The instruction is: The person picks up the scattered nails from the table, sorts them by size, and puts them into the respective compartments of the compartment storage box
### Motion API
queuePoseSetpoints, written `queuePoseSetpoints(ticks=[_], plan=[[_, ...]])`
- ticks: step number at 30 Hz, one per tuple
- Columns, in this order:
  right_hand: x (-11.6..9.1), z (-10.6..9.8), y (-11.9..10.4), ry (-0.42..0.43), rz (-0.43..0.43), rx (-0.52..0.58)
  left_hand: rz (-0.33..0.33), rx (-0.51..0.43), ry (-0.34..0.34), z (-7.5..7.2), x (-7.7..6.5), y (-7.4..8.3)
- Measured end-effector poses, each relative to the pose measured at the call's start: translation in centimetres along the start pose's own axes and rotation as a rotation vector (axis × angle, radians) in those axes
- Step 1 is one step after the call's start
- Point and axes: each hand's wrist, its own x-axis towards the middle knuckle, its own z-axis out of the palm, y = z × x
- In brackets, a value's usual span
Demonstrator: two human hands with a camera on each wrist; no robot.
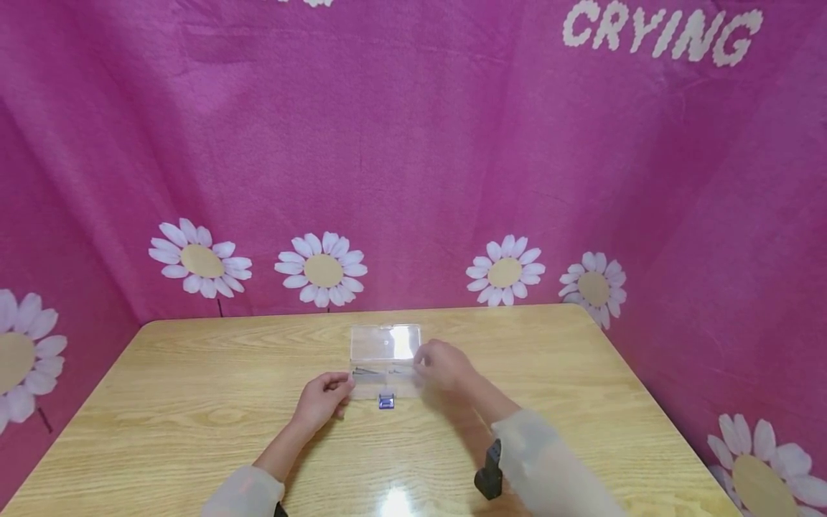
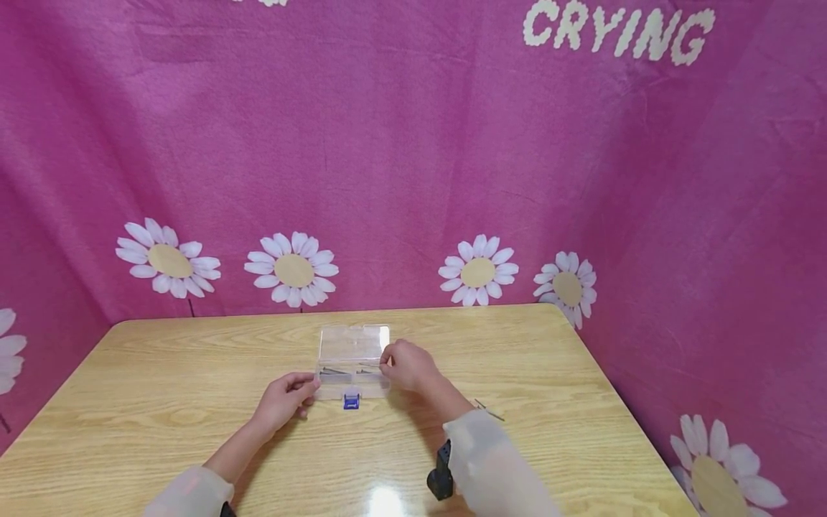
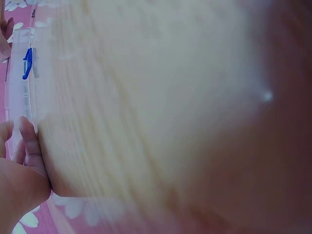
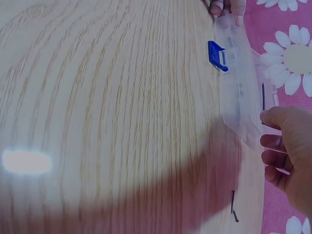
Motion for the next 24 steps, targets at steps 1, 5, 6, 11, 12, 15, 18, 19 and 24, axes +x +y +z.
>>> queuePoseSetpoints(ticks=[1, 5, 6, 11, 12, 15, 18, 19, 24], plan=[[0.0, 0.1, 0.0, -0.001, 0.007, 0.007, 0.001, 0.000, 0.000, 0.0, 0.0, 0.0], [0.3, 0.3, -0.1, -0.003, 0.030, 0.033, 0.004, -0.002, 0.005, 0.0, 0.0, 0.0], [0.3, 0.4, -0.1, -0.002, 0.035, 0.035, 0.004, -0.002, 0.005, 0.0, 0.0, 0.0], [0.6, 0.8, 0.0, 0.007, 0.046, 0.054, 0.005, -0.008, 0.008, 0.0, 0.1, 0.0], [0.6, 0.9, 0.1, 0.007, 0.044, 0.061, 0.005, -0.010, 0.009, 0.0, 0.1, 0.0], [0.7, 1.0, 0.2, 0.009, 0.027, 0.069, 0.014, -0.011, 0.009, 0.0, 0.1, 0.1], [0.8, 1.1, 0.2, 0.014, 0.015, 0.072, 0.016, -0.009, 0.005, -0.1, 0.0, 0.1], [0.8, 1.1, 0.3, 0.017, 0.011, 0.068, 0.016, -0.006, 0.002, 0.0, 0.0, 0.1], [0.8, 1.3, 0.4, 0.021, 0.029, 0.070, 0.005, 0.002, -0.005, 0.0, -0.1, 0.2]])
